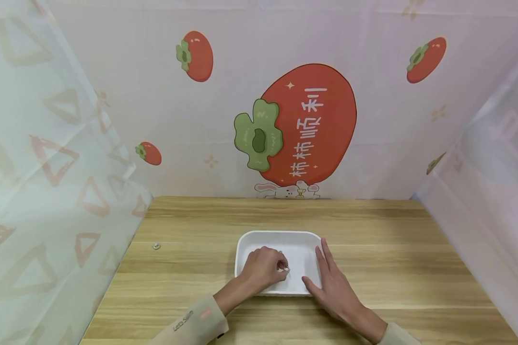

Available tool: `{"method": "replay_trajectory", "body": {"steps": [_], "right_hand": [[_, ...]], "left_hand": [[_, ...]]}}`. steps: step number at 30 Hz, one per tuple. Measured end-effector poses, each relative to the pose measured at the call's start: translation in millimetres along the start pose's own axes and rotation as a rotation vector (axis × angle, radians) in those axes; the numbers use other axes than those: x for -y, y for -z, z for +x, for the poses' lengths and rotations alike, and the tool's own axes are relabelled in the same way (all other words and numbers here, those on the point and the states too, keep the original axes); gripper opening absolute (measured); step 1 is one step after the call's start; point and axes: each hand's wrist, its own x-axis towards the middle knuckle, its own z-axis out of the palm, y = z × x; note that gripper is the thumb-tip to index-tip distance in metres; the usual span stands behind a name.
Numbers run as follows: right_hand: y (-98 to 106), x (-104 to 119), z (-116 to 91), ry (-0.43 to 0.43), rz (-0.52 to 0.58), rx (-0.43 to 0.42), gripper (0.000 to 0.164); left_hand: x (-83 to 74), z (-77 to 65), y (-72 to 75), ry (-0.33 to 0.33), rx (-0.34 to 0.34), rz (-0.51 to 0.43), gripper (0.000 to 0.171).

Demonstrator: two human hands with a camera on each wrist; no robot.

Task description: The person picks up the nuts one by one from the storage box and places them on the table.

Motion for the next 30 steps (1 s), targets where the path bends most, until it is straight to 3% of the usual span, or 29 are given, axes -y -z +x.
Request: {"method": "replay_trajectory", "body": {"steps": [6, 22, 30], "right_hand": [[0, 0, -1, -0.004, -0.001, 0.008, 0.086], [-1, -1, -1, 0.003, -0.013, 0.005, 0.087], [-1, 0, 0, -0.015, -0.014, 0.025, 0.088]], "left_hand": [[4.1, -4.8, 1.3, 0.005, -0.027, -0.078, 0.009], [11.2, -15.0, 17.6, 0.094, -0.028, -0.467, 0.01], [16.9, -19.4, 23.2, 0.102, -0.066, -0.563, 0.008]]}}
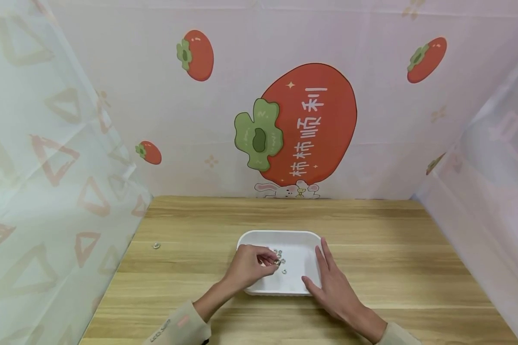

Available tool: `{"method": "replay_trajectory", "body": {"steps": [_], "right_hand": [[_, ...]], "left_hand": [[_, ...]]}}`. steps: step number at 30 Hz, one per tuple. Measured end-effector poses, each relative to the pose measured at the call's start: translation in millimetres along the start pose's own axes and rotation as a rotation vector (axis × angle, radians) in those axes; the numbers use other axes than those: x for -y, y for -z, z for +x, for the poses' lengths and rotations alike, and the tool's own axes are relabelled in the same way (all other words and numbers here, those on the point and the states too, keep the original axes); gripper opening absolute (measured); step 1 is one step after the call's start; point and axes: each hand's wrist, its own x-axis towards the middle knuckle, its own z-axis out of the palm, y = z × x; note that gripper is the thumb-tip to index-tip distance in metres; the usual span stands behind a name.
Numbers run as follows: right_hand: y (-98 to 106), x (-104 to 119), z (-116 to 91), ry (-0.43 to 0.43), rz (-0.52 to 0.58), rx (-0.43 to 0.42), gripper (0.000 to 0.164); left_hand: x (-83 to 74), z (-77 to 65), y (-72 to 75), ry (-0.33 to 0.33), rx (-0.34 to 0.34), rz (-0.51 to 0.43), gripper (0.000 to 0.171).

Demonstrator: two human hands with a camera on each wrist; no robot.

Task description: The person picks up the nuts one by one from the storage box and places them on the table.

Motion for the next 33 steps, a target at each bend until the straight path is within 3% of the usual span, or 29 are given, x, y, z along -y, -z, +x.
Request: {"method": "replay_trajectory", "body": {"steps": [9, 21, 33], "right_hand": [[1, 0, 0, 0.004, 0.006, -0.003, 0.087], [0, 0, 0, 0.008, 0.007, -0.007, 0.087], [1, 0, -1, 0.014, 0.01, -0.021, 0.086]], "left_hand": [[1.3, -7.6, 13.5, 0.035, -0.042, -0.039, 0.01], [9.2, -18.1, 37.8, 0.172, -0.079, -0.189, 0.012], [14.5, -29.0, 62.2, 0.23, -0.122, -0.239, 0.017]]}}
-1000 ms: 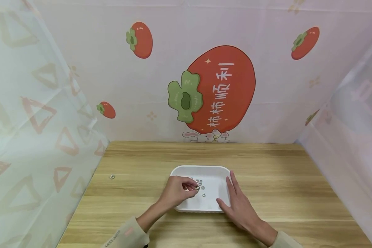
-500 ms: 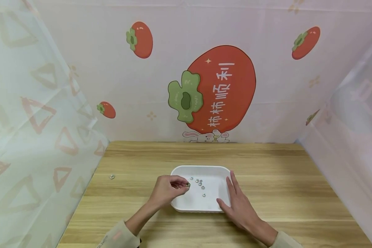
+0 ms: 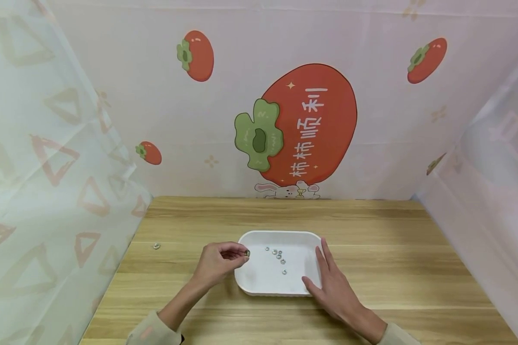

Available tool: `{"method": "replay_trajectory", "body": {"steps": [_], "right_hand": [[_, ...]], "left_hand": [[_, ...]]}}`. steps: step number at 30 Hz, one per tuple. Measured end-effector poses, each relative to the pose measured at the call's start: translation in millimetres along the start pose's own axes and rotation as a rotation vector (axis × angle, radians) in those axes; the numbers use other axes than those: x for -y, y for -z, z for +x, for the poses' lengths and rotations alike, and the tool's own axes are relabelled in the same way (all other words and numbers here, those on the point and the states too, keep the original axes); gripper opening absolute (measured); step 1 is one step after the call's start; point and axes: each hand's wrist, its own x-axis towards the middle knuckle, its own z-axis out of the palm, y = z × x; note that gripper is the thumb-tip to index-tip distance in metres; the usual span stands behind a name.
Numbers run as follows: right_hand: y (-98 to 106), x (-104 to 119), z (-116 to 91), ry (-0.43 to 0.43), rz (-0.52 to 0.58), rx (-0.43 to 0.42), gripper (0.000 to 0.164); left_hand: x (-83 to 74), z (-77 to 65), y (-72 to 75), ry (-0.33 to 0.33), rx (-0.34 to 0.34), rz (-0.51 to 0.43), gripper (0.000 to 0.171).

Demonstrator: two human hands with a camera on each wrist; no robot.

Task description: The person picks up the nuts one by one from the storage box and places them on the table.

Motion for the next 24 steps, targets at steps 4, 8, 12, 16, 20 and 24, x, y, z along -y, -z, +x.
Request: {"method": "replay_trajectory", "body": {"steps": [4, 8, 12, 16, 20, 24], "right_hand": [[0, 0, 0, -0.005, 0.002, 0.005, 0.086], [-1, -1, 0, -0.008, -0.001, 0.01, 0.087], [-1, -1, 1, -0.008, 0.003, 0.008, 0.086], [-1, -1, 1, -0.003, 0.004, 0.004, 0.087], [-1, -1, 1, 0.004, -0.004, -0.001, 0.087], [-1, -1, 0, -0.003, -0.004, 0.003, 0.087]], "left_hand": [[1.7, -1.1, 9.0, -0.006, -0.018, -0.011, 0.017], [3.2, -1.3, 19.0, 0.006, -0.046, 0.009, 0.019], [4.6, -2.4, 28.7, 0.013, -0.064, 0.017, 0.022], [6.7, -4.7, 36.7, 0.017, -0.075, 0.018, 0.024], [9.3, -7.1, 43.5, 0.026, -0.097, 0.018, 0.022], [12.0, -7.6, 50.6, 0.04, -0.132, 0.021, 0.022]]}}
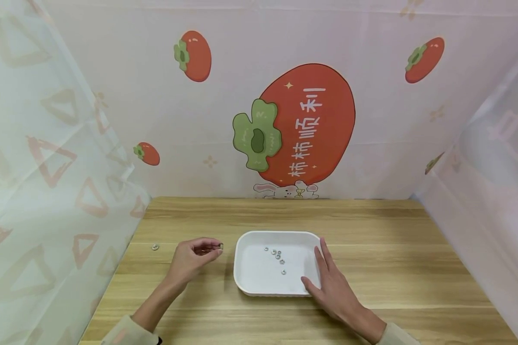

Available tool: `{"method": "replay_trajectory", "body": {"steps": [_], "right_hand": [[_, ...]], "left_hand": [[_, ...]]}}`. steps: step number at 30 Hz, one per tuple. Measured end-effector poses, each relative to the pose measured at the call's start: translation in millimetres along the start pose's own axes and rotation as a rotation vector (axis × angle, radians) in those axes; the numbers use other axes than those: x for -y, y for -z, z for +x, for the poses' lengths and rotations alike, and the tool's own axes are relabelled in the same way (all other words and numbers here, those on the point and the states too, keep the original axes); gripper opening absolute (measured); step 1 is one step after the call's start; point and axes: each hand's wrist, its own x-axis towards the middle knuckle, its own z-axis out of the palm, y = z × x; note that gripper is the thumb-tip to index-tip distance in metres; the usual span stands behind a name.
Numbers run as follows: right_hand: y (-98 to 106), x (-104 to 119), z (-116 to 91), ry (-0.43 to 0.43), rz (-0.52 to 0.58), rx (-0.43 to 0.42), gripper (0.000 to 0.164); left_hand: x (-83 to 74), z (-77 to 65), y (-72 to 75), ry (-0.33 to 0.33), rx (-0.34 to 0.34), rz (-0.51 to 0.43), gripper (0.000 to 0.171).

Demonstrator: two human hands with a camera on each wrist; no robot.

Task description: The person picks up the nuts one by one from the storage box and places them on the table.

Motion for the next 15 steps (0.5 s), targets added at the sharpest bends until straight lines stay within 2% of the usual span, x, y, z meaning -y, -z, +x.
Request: {"method": "replay_trajectory", "body": {"steps": [4, 15], "right_hand": [[0, -1, 0, -0.007, 0.001, 0.004, 0.087], [0, 0, -1, 0.007, -0.002, -0.01, 0.086]], "left_hand": [[1.7, 1.6, 6.6, 0.017, -0.018, 0.009, 0.023], [2.4, 2.9, 26.8, 0.011, -0.046, 0.011, 0.027]]}}
